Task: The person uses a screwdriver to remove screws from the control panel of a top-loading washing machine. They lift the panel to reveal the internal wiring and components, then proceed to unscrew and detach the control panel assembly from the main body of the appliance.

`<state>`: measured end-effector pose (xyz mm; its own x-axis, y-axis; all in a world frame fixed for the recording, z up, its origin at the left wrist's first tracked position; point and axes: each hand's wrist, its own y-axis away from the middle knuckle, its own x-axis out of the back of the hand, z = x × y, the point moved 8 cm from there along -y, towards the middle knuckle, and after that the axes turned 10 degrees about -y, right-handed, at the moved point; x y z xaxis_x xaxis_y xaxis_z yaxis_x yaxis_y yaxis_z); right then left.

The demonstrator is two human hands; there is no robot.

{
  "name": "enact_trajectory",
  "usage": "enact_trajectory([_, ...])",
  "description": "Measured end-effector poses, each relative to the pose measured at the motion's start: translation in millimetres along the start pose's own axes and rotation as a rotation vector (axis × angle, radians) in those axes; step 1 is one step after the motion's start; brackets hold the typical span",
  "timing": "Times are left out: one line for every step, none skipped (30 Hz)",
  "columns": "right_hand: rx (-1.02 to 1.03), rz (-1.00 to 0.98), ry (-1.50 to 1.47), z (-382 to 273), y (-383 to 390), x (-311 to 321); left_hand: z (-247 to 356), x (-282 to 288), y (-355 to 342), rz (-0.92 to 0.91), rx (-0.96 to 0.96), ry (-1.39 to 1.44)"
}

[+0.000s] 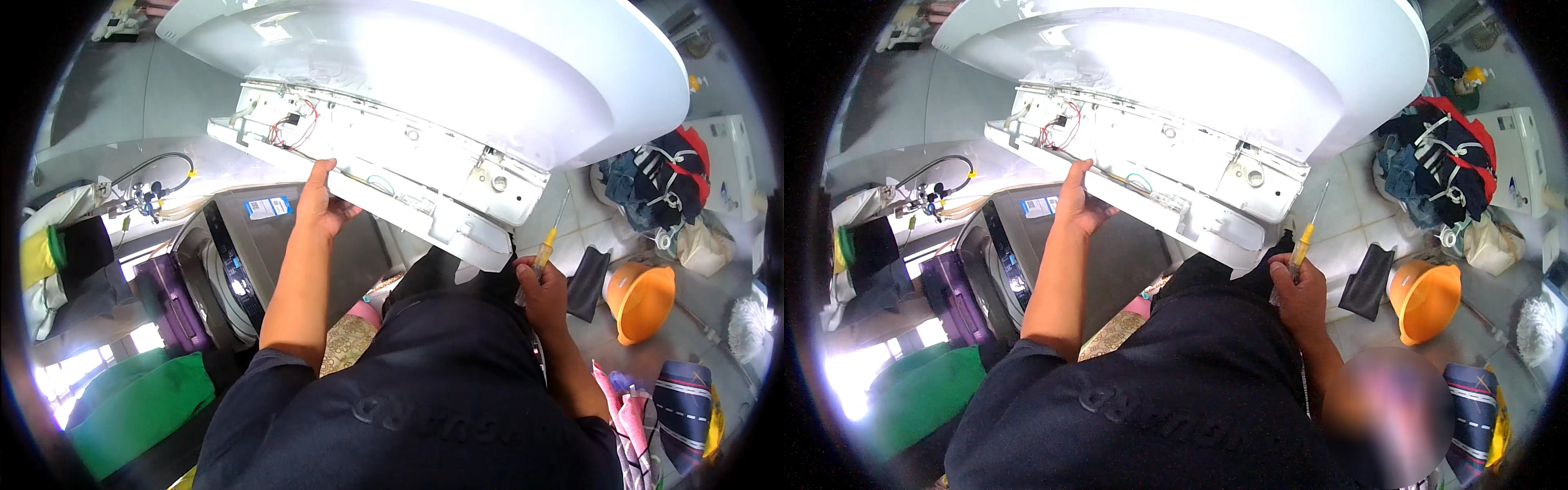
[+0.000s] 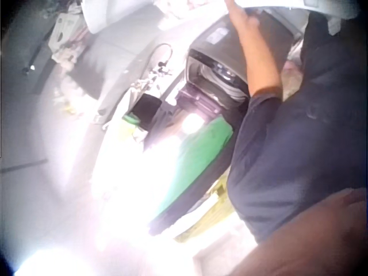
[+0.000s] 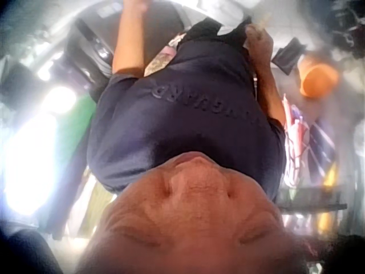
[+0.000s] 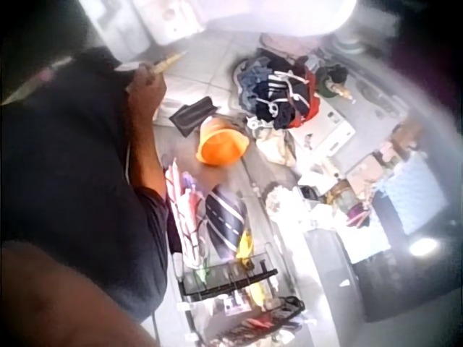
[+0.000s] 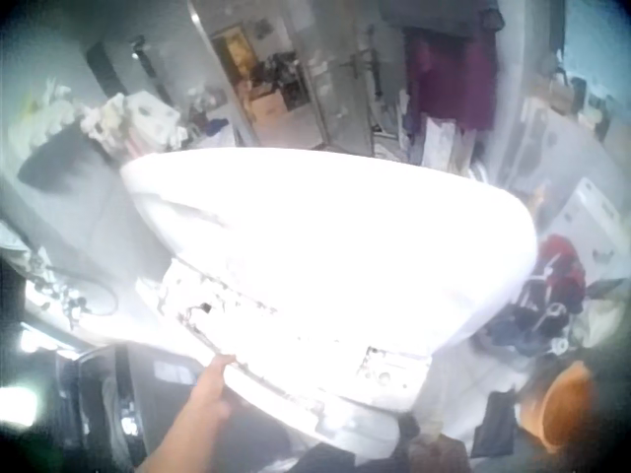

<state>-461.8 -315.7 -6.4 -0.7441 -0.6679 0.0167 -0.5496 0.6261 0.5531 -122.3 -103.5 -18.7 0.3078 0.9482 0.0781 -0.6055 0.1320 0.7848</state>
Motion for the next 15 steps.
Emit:
enact_trajectory([-0.019,-0.004,0.01,1,0,0,5,-3,6,0.005,0.02,-0.012])
enact_trajectory([-0.038,-0.008,0.021,2,1,0,9,-4,11,0.011,0.041,-0.023])
enact_trajectory([-0.053,-0.015,0.028,2,0,-1,13,-5,14,0.019,0.056,-0.035])
enact_trajectory([-0.045,-0.018,0.03,3,-1,-2,15,-4,14,0.033,0.069,-0.028])
enact_trajectory([-0.036,-0.022,0.032,3,-2,-3,18,-4,14,0.047,0.083,-0.022])
enact_trajectory([-0.027,-0.027,0.034,3,-3,-3,20,-3,15,0.062,0.096,-0.013])
enact_trajectory([-0.026,-0.033,0.031,2,-3,-4,22,-2,16,0.067,0.109,-0.014])
enact_trajectory([-0.026,-0.039,0.029,1,-4,-5,25,-2,17,0.072,0.123,-0.015])
enact_trajectory([-0.024,-0.044,0.027,0,-5,-5,27,-2,18,0.075,0.136,-0.015])
enact_trajectory([-0.028,-0.042,0.016,0,-7,-4,30,-3,20,0.076,0.146,-0.014])
enact_trajectory([-0.032,-0.041,0.005,0,-8,-3,32,-5,23,0.076,0.157,-0.012])
enact_trajectory([-0.035,-0.045,-0.01,0,-10,-4,35,-6,26,0.083,0.163,-0.011])
enact_trajectory([-0.045,-0.047,-0.013,-1,-10,-4,35,-4,25,0.086,0.175,-0.012])
enact_trajectory([-0.055,-0.05,-0.016,-4,-9,-3,32,-2,20,0.09,0.186,-0.012])
enact_trajectory([-0.066,-0.053,-0.019,-4,-9,-2,31,-1,19,0.093,0.198,-0.012])
